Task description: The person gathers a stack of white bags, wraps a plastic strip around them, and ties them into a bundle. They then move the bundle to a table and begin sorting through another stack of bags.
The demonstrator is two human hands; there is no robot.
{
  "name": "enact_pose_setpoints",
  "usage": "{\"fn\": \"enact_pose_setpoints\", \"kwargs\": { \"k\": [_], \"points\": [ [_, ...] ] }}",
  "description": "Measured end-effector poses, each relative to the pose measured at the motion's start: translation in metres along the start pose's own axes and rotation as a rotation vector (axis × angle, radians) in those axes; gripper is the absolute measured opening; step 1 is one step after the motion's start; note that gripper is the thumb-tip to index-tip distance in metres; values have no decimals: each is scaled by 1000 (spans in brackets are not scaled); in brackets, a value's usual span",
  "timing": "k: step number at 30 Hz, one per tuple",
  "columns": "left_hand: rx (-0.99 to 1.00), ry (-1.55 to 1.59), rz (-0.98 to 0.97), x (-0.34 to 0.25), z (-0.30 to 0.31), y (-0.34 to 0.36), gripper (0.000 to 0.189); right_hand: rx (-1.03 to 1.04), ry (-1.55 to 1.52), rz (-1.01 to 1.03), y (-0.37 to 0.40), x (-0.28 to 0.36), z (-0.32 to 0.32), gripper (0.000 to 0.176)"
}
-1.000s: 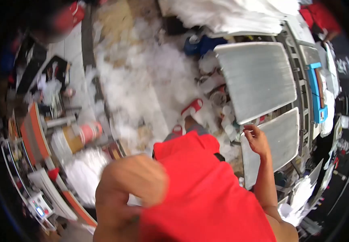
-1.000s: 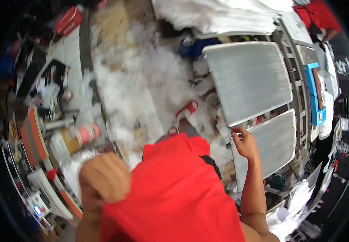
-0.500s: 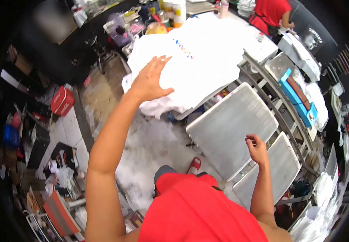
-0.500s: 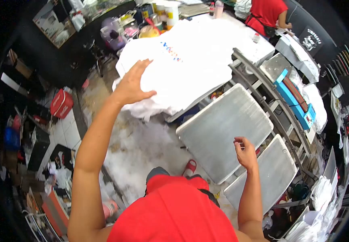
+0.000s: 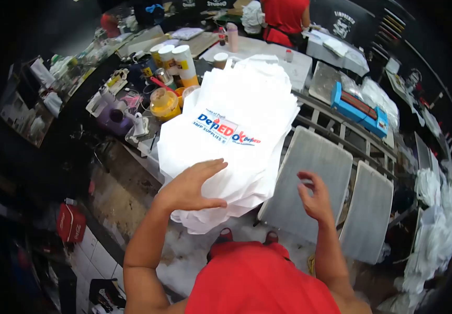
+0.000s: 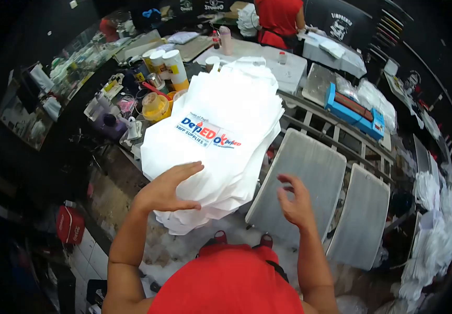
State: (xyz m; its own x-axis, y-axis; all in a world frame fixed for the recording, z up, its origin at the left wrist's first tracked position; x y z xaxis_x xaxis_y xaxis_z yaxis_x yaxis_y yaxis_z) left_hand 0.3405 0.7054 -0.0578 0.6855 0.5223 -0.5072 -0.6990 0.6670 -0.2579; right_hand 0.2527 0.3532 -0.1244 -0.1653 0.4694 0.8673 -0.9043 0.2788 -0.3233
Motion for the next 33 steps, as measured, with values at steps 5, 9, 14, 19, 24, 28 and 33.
{"fn": "enact_pose_setpoints", "kwargs": {
  "k": [5, 9, 14, 19, 24, 28, 33],
  "points": [
    [80, 108, 246, 38, -4, -22, 18, 43, 5, 196, -13, 89, -63, 46],
    [-12, 204, -86, 37, 9, -24, 45, 108, 60, 313, -11, 95, -73, 48],
    [204, 94, -180, 53, -18, -13, 64, 188, 145, 364, -2, 105, -83, 48],
    [180, -36, -211, 66, -2, -46, 36, 114, 274, 376, -3, 119, -103, 43],
    [275, -135, -231, 30, 32, -43, 44, 201, 210, 380, -6, 112, -104, 37],
    [229, -82, -271, 47, 23, -43, 32, 184, 201, 362, -5, 102, -102, 35],
    [-400, 205, -138, 82, 44, -52, 17, 56, 244, 367, -14, 121, -92, 35]
  ]
}}
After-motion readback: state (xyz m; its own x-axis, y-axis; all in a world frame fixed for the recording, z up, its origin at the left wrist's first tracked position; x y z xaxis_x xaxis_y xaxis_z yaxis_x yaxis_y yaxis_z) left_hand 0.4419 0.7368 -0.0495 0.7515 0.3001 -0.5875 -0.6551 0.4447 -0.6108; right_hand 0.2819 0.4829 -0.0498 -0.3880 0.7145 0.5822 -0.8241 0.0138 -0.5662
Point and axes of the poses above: each hand's wrist, its own y-axis away from the middle knuckle, its own z-axis out of the back of the hand, x = y × z, the point moved 2 cm from there along -y, towards the middle knuckle, and after that the axes turned 10 degrees about -x, right-handed, at the moved point
